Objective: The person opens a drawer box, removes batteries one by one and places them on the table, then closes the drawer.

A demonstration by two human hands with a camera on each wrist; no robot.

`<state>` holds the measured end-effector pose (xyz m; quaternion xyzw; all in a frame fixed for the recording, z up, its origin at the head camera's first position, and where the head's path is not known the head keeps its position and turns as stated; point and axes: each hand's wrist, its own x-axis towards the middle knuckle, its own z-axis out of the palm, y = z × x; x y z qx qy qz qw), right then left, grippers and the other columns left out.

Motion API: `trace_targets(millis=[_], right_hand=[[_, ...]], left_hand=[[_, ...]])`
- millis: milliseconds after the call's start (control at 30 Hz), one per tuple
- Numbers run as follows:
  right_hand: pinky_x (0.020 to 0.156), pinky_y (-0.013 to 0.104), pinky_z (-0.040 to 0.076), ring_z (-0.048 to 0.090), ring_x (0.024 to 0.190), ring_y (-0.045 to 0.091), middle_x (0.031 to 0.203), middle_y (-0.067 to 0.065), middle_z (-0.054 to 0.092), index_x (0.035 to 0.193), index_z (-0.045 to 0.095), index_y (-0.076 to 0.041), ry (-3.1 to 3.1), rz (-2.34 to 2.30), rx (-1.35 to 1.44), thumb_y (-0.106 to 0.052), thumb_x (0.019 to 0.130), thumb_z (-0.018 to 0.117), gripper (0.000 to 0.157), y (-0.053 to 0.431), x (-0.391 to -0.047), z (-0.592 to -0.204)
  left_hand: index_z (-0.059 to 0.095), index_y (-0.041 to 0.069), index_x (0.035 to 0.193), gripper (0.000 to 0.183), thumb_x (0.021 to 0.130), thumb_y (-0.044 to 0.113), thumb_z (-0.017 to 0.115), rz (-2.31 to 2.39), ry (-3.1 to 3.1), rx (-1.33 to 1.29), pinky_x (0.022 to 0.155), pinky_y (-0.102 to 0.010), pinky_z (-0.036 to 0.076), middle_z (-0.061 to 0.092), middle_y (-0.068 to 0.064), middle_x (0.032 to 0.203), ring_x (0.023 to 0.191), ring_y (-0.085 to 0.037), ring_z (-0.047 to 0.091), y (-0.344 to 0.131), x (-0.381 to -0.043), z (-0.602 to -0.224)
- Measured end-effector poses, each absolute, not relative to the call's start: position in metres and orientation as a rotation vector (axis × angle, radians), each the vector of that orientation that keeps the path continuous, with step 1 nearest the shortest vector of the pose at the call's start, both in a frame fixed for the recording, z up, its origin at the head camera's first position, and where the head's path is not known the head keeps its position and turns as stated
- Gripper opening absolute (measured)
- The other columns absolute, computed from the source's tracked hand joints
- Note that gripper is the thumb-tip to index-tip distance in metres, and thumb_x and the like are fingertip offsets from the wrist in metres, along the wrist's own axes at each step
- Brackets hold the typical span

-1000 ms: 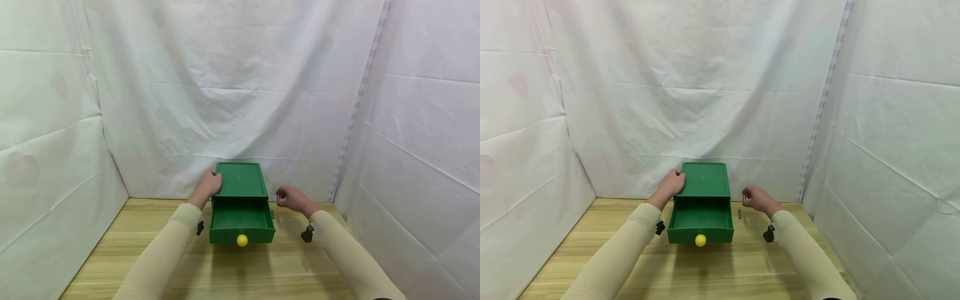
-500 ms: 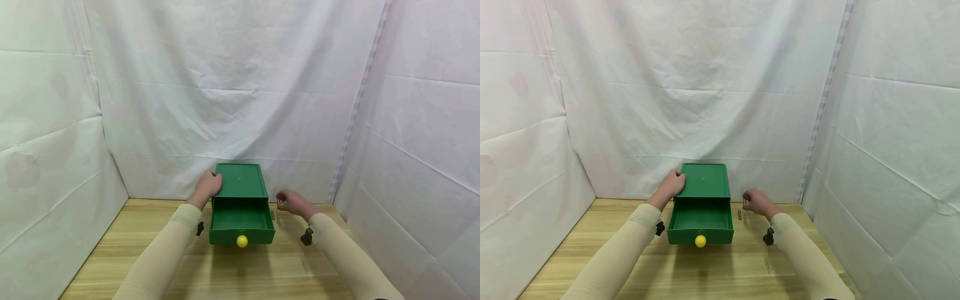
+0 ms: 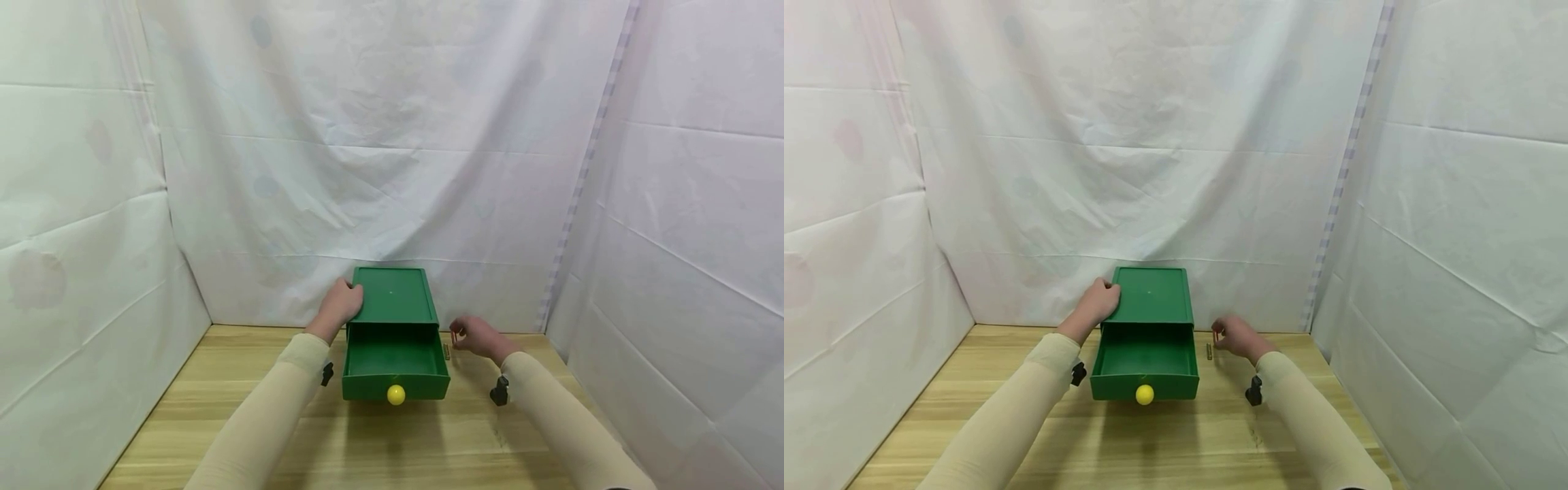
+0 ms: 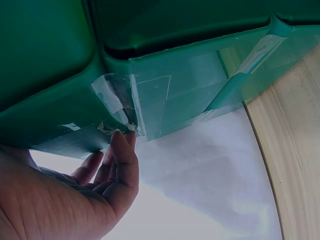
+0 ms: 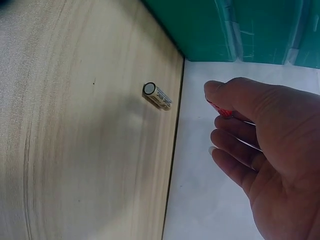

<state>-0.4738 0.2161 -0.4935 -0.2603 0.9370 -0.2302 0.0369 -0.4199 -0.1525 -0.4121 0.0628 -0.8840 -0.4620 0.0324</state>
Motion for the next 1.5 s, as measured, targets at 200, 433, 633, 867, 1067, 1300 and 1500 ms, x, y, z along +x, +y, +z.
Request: trace_targets(millis=[200,433,633,867,1067,1300,1500], right_hand=[[0.098,0.052,0.058,0.070,0.109,0.032,0.113,0.012,0.075,0.122,0.077,0.000,2.893,-0.660,-0.766,-0.001,0.094,0.087,0.029,0.216,-0.477,-0.503],[0.098,0.053,0.059,0.070,0.108,0.031,0.114,0.015,0.075,0.119,0.077,0.000,2.868,-0.681,-0.754,0.000,0.095,0.085,0.026,0.216,-0.476,-0.510],[0.098,0.053,0.059,0.069,0.109,0.031,0.115,0.014,0.075,0.123,0.076,0.002,2.871,-0.666,-0.743,0.000,0.096,0.085,0.029,0.216,-0.475,-0.512],[0.099,0.053,0.058,0.069,0.110,0.032,0.118,0.017,0.074,0.121,0.076,0.001,2.858,-0.663,-0.732,0.001,0.096,0.084,0.027,0.214,-0.476,-0.514],[0.098,0.052,0.058,0.069,0.109,0.032,0.117,0.018,0.074,0.122,0.075,0.004,2.858,-0.644,-0.756,0.003,0.095,0.082,0.028,0.214,-0.479,-0.522],[0.096,0.051,0.059,0.066,0.103,0.027,0.111,0.012,0.073,0.122,0.075,0.004,2.847,-0.660,-0.689,0.004,0.092,0.086,0.032,0.214,-0.480,-0.525],[0.092,0.047,0.060,0.064,0.098,0.023,0.107,0.006,0.071,0.121,0.076,0.001,2.844,-0.649,-0.633,0.002,0.093,0.086,0.031,0.214,-0.483,-0.529]], left_hand=[[0.045,-0.001,0.151,0.056,0.114,0.039,0.039,-1.415,-2.722,0.189,0.104,-0.056,0.050,0.055,-0.024,0.149,0.123,-0.038,0.057,-0.153,-0.421,-0.414],[0.045,-0.002,0.151,0.056,0.113,0.039,0.039,-1.412,-2.718,0.185,0.106,-0.056,0.050,0.054,-0.025,0.151,0.125,-0.039,0.057,-0.152,-0.419,-0.412],[0.045,-0.001,0.151,0.055,0.114,0.039,0.040,-1.413,-2.722,0.194,0.107,-0.055,0.050,0.054,-0.024,0.151,0.126,-0.038,0.057,-0.150,-0.418,-0.411],[0.044,-0.001,0.151,0.055,0.114,0.039,0.040,-1.428,-2.722,0.196,0.107,-0.056,0.049,0.054,-0.024,0.151,0.126,-0.038,0.057,-0.151,-0.418,-0.411],[0.043,-0.001,0.153,0.056,0.114,0.040,0.039,-1.419,-2.730,0.201,0.107,-0.056,0.050,0.053,-0.024,0.153,0.126,-0.038,0.057,-0.152,-0.420,-0.412],[0.044,-0.001,0.151,0.055,0.114,0.039,0.039,-1.413,-2.723,0.199,0.106,-0.055,0.050,0.054,-0.024,0.151,0.124,-0.038,0.057,-0.151,-0.419,-0.411],[0.045,0.000,0.150,0.054,0.114,0.039,0.040,-1.432,-2.712,0.196,0.105,-0.055,0.050,0.054,-0.023,0.149,0.122,-0.038,0.057,-0.151,-0.418,-0.410]])
